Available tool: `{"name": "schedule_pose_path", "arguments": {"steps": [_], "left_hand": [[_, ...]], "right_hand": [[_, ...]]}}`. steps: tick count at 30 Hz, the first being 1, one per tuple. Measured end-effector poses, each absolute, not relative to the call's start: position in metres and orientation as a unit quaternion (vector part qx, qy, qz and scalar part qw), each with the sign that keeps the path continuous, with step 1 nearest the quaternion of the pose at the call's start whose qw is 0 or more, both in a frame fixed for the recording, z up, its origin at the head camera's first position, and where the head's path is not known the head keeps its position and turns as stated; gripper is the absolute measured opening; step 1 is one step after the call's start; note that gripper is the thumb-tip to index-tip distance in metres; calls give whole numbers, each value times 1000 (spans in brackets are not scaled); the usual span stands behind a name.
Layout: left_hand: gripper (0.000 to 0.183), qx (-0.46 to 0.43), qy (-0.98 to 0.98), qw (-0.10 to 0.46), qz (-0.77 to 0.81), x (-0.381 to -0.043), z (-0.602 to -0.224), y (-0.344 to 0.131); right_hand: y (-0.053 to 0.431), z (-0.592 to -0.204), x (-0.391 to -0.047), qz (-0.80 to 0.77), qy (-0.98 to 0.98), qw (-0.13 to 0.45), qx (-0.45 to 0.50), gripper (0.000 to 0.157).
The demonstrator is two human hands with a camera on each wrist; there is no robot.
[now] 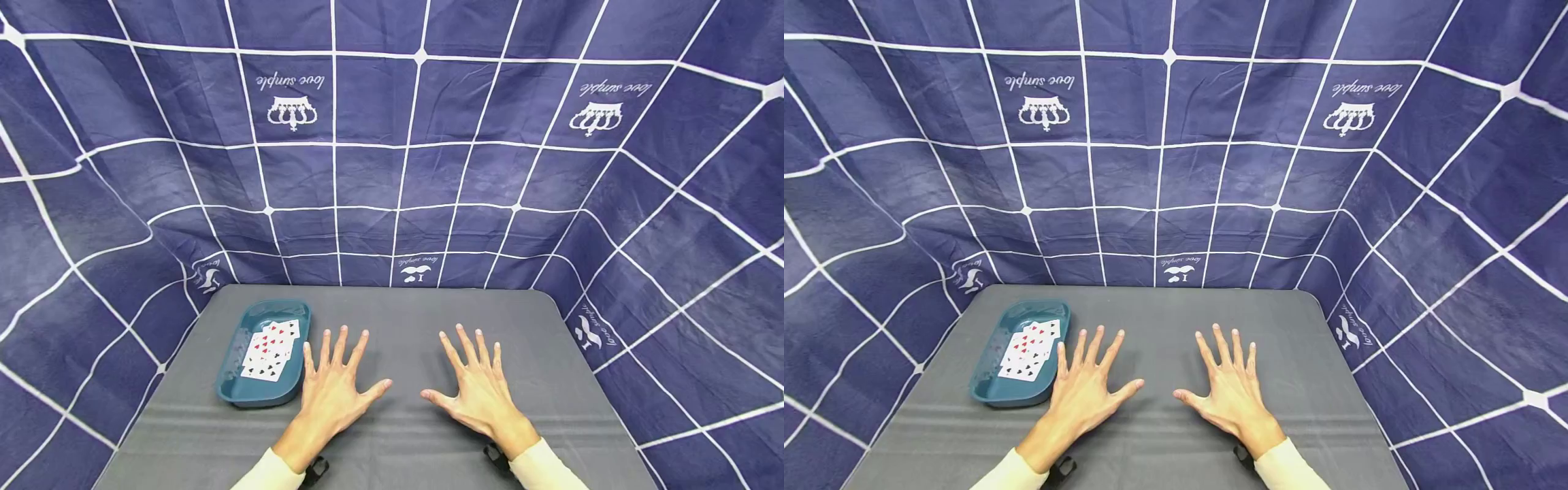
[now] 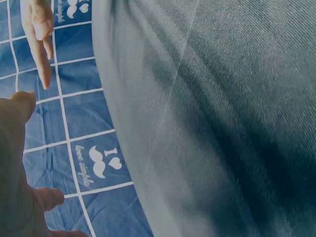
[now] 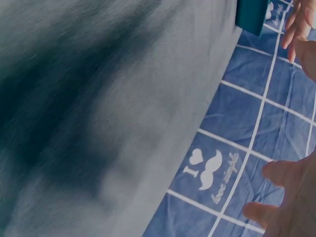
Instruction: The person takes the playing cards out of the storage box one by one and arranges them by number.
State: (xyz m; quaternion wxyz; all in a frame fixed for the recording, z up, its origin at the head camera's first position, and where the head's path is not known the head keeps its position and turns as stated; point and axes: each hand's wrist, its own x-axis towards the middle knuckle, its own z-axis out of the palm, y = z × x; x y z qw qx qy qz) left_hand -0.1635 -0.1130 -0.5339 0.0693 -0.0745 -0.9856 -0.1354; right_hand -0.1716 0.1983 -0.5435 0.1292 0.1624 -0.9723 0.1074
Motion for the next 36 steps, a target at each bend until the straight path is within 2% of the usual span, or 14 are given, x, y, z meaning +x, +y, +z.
{"name": "schedule_pose_path", "arguments": {"steps": [11,22,30,36], "left_hand": [[103,-40,-983,112,-142,-159,-526,-146],[96,-21,-978,141,-155,-149,-528,-199],[94,3,-979,112,-169,-148,-537,-232],[99,47,-978,85,-183,-148,-544,-257]], "right_hand": [[149,-535,-181,122,-963,128,203,104],[100,-538,-190,105,-950,120,269,95],[75,-540,-194,83,-939,130,308,91],[62,-544,-195,76,-936,113,324,88]]}}
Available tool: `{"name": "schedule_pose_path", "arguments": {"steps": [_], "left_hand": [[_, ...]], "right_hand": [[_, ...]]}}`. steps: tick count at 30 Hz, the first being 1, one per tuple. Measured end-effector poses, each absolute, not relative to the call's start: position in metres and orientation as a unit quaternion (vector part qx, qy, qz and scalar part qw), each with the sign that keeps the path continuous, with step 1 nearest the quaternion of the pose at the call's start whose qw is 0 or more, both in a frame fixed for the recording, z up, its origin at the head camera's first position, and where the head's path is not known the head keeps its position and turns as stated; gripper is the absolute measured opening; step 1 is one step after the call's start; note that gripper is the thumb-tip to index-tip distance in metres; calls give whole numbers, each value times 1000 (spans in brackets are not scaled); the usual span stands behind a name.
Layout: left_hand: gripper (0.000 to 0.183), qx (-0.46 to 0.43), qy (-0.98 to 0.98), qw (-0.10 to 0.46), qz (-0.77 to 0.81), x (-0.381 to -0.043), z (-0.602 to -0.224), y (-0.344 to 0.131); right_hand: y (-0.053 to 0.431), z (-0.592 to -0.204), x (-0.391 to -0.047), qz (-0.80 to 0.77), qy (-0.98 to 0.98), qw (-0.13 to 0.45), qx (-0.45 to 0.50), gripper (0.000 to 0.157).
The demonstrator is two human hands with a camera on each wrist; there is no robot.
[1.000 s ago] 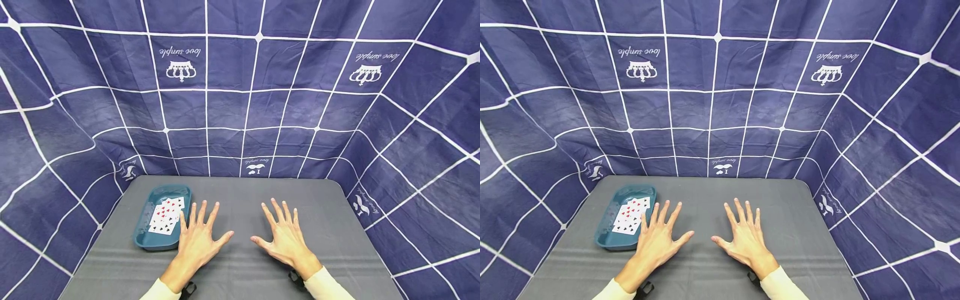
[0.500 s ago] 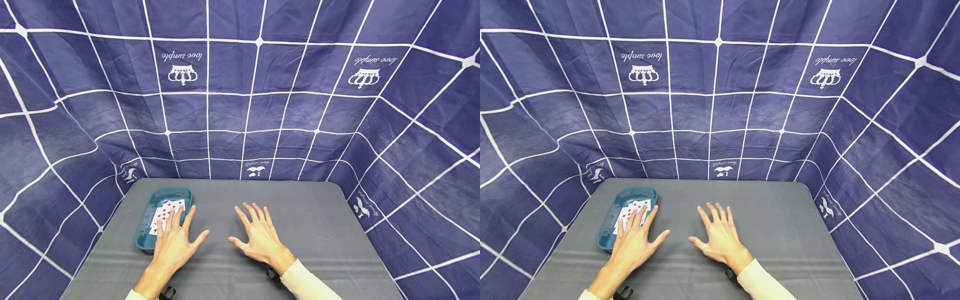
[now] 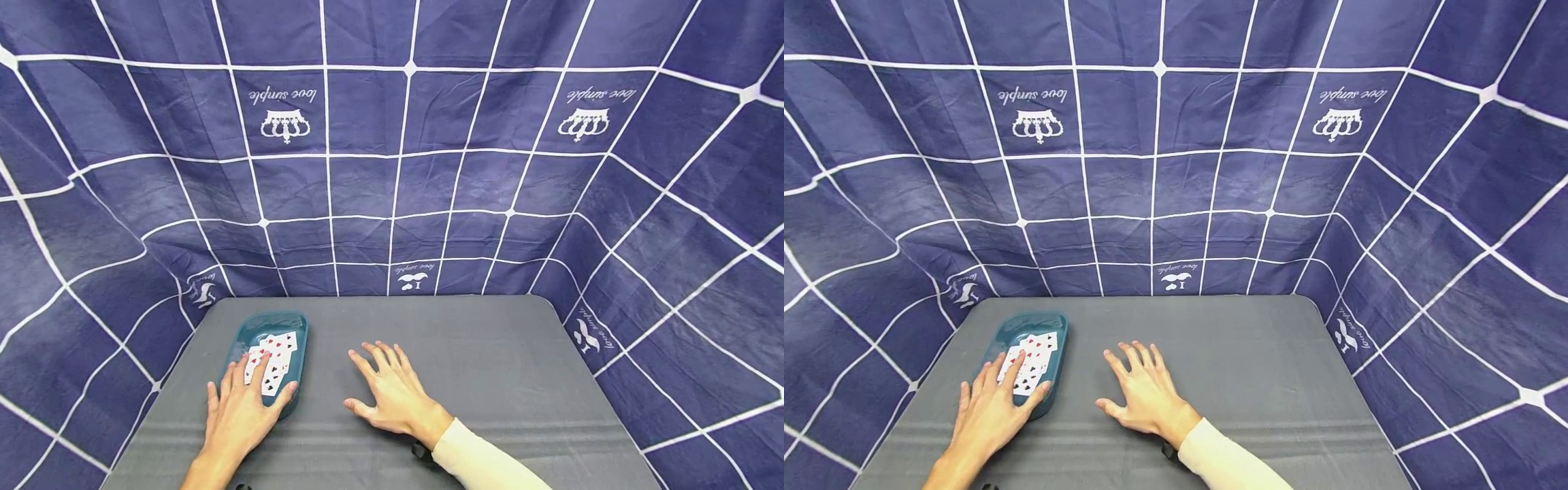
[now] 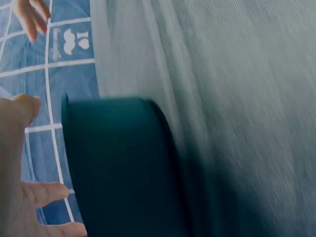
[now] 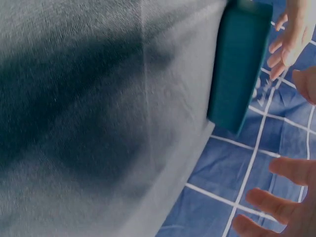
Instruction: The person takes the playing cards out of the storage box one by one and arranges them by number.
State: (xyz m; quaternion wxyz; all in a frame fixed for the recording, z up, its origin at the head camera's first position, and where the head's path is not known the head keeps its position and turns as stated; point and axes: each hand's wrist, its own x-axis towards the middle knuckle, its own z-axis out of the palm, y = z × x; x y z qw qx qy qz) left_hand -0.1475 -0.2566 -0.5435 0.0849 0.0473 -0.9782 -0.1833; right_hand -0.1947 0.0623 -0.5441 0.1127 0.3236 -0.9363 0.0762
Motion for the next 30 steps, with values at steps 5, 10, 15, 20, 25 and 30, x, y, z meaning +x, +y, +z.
{"name": "schedule_pose_path", "arguments": {"steps": [5,10,15,20,25,30], "left_hand": [[104,76,-975,51,-201,-144,-549,-280],[105,80,-970,19,-230,-143,-554,-297],[105,63,-956,72,-278,-141,-564,-304],[101,55,-950,75,-299,-142,-568,-311],[97,73,-950,27,-303,-142,-563,-316],[92,77,-949,20,-306,-140,-562,-317]], "right_hand": [[54,-547,-191,64,-934,102,337,86],[46,-550,-190,50,-926,116,355,83],[28,-553,-185,33,-914,132,382,80],[7,-553,-184,23,-905,133,404,76],[-11,-557,-184,28,-901,118,416,74],[-19,-562,-183,33,-901,108,418,73]]}}
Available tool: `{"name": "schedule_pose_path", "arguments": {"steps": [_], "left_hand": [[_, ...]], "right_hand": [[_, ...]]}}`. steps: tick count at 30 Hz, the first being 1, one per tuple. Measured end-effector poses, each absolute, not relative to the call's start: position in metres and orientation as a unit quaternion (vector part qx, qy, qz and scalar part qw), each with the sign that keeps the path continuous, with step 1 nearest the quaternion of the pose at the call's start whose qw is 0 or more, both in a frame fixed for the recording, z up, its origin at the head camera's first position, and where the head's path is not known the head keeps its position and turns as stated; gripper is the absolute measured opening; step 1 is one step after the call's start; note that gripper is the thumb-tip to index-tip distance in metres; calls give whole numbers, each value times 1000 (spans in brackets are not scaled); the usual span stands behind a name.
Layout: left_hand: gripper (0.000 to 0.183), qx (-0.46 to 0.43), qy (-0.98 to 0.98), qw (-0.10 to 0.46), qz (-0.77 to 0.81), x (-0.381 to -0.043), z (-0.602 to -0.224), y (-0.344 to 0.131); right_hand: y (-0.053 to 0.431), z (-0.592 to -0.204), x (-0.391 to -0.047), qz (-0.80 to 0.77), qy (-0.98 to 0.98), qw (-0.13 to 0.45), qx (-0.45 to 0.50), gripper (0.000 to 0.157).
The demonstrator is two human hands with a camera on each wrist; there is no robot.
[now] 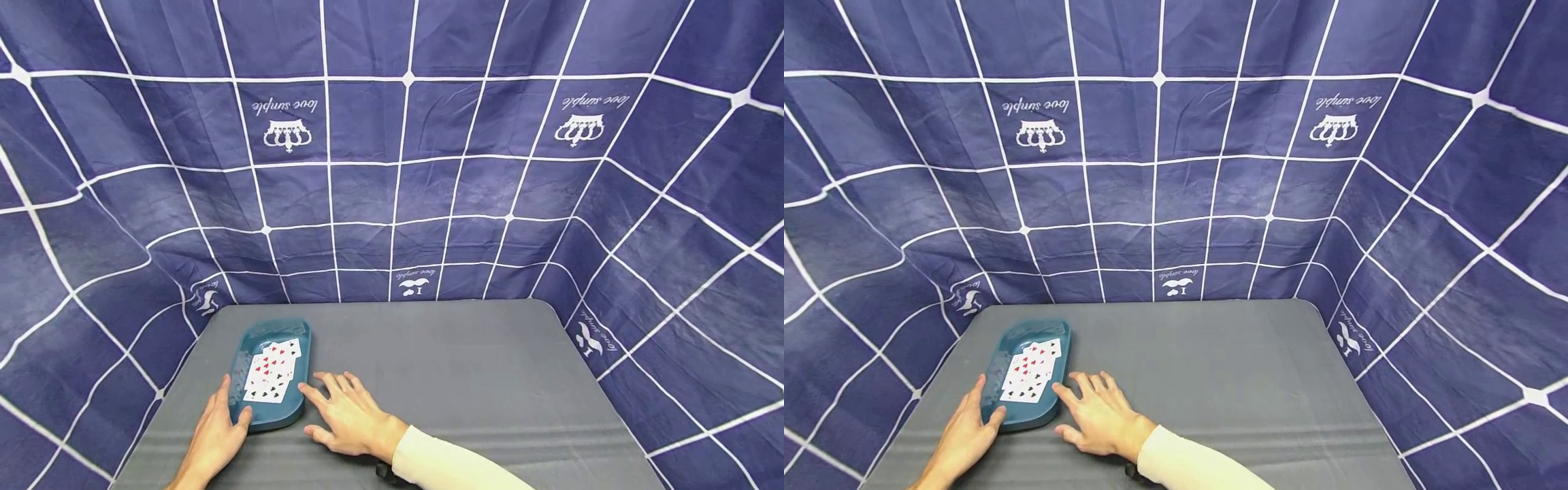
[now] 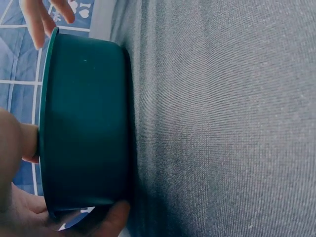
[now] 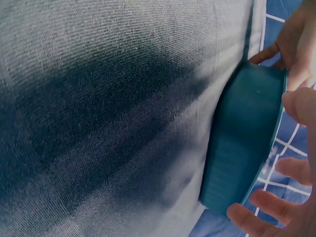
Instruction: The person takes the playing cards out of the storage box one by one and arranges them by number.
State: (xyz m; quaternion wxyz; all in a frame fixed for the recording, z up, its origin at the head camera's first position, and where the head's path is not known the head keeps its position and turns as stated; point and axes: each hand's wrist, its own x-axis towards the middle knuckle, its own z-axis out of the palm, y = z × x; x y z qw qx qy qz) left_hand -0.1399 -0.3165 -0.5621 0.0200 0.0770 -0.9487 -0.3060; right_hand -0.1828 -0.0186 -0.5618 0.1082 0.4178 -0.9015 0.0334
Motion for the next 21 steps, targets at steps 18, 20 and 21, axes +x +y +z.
{"name": "schedule_pose_path", "arguments": {"steps": [18,20,21], "left_hand": [[85,66,-942,31,-327,-136,-564,-290],[85,63,-942,36,-329,-136,-564,-287],[85,61,-941,38,-330,-136,-564,-286]], "right_hand": [[-6,-571,-185,53,-905,113,407,61],[-4,-572,-185,57,-905,117,405,57],[-2,-572,-186,58,-906,119,403,55]]}}
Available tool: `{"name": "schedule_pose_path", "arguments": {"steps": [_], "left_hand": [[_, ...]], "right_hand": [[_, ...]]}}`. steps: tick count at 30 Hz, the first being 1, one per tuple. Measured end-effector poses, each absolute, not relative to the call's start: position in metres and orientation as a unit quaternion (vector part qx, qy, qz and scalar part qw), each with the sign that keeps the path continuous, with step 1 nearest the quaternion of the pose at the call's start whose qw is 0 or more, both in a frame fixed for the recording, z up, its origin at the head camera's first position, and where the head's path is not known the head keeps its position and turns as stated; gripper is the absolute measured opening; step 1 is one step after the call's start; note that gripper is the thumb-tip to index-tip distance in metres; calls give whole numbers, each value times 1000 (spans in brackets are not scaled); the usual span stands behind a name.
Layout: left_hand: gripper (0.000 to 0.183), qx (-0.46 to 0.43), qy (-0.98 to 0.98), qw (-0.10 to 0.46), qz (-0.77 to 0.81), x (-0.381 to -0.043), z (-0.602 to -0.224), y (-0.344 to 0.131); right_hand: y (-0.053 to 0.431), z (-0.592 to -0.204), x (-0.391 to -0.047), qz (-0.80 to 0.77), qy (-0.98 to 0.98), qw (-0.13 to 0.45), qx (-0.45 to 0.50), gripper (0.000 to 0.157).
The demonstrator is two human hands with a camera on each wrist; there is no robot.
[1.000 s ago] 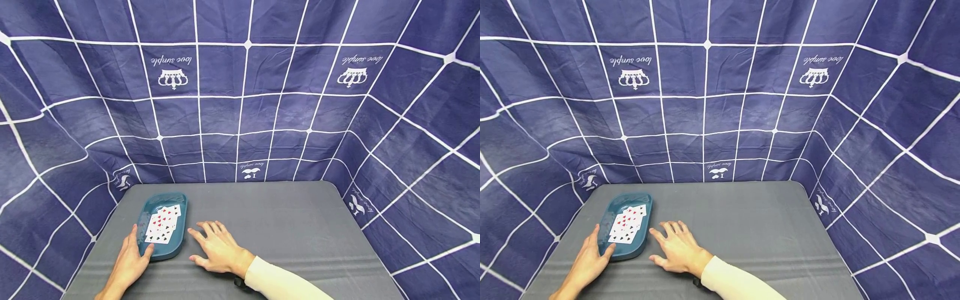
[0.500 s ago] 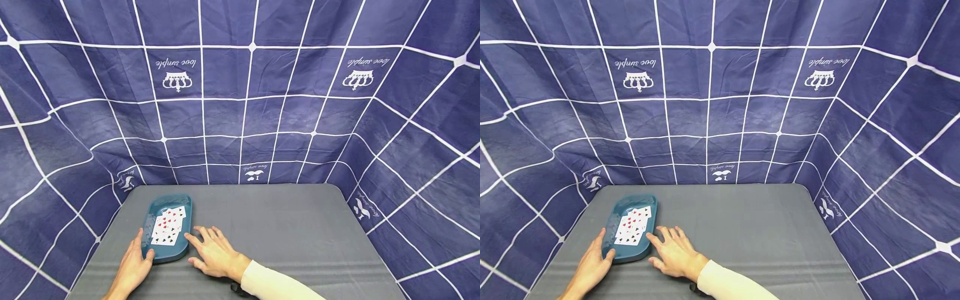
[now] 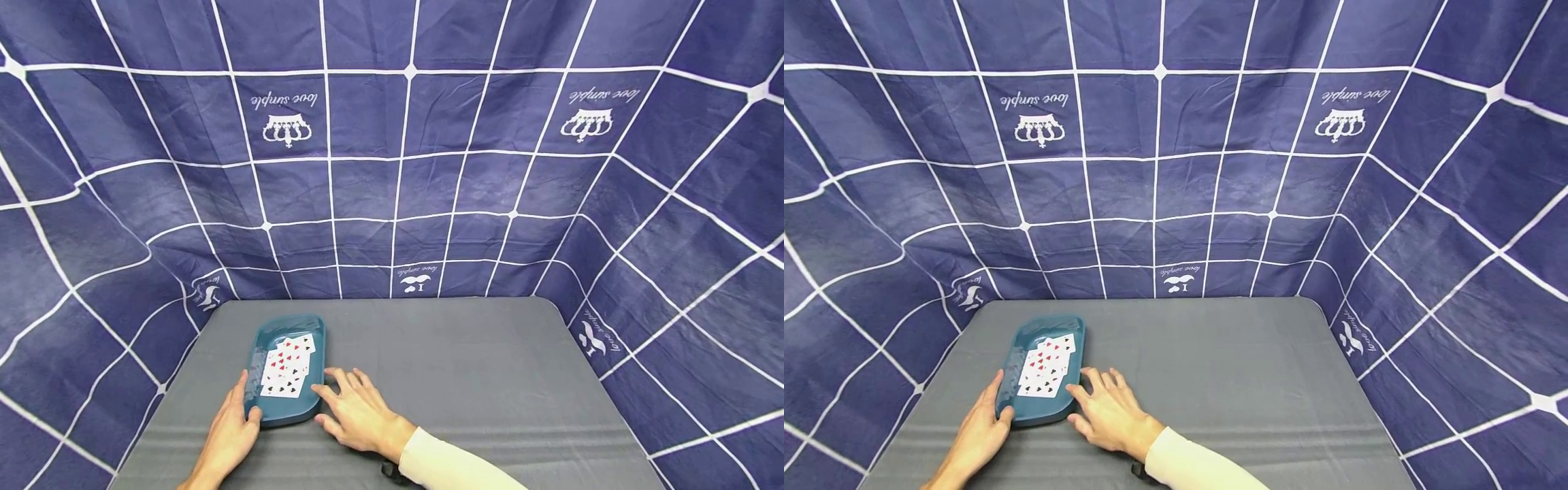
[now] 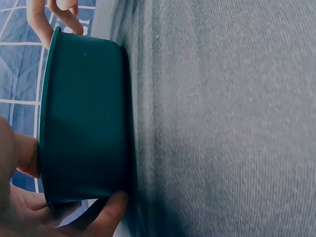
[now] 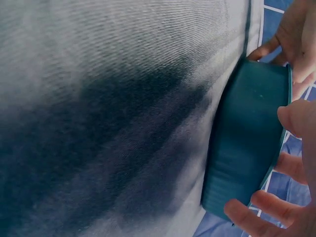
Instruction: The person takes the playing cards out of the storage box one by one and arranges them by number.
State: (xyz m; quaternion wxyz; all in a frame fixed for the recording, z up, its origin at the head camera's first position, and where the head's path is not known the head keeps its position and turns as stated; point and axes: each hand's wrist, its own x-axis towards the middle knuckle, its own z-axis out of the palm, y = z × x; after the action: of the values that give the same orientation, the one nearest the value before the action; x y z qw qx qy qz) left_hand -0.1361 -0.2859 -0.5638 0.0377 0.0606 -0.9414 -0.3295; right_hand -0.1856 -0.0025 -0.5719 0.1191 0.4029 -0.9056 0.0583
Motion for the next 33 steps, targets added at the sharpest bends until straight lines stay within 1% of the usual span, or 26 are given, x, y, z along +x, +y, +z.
{"name": "schedule_pose_path", "arguments": {"steps": [7,12,20,25,29,33], "left_hand": [[80,48,-939,36,-338,-136,-564,-276],[79,42,-939,33,-341,-137,-565,-266],[82,27,-941,8,-337,-135,-562,-242],[87,16,-940,-5,-342,-137,-560,-225],[95,4,-942,-8,-335,-140,-557,-214],[109,-8,-942,-10,-334,-142,-557,-205]], "right_hand": [[7,-570,-189,84,-903,138,398,37],[18,-570,-188,121,-898,149,396,30],[45,-573,-184,172,-893,129,395,33],[66,-573,-185,186,-893,129,390,35],[80,-570,-184,191,-894,134,383,34],[93,-568,-183,193,-893,140,382,34]]}}
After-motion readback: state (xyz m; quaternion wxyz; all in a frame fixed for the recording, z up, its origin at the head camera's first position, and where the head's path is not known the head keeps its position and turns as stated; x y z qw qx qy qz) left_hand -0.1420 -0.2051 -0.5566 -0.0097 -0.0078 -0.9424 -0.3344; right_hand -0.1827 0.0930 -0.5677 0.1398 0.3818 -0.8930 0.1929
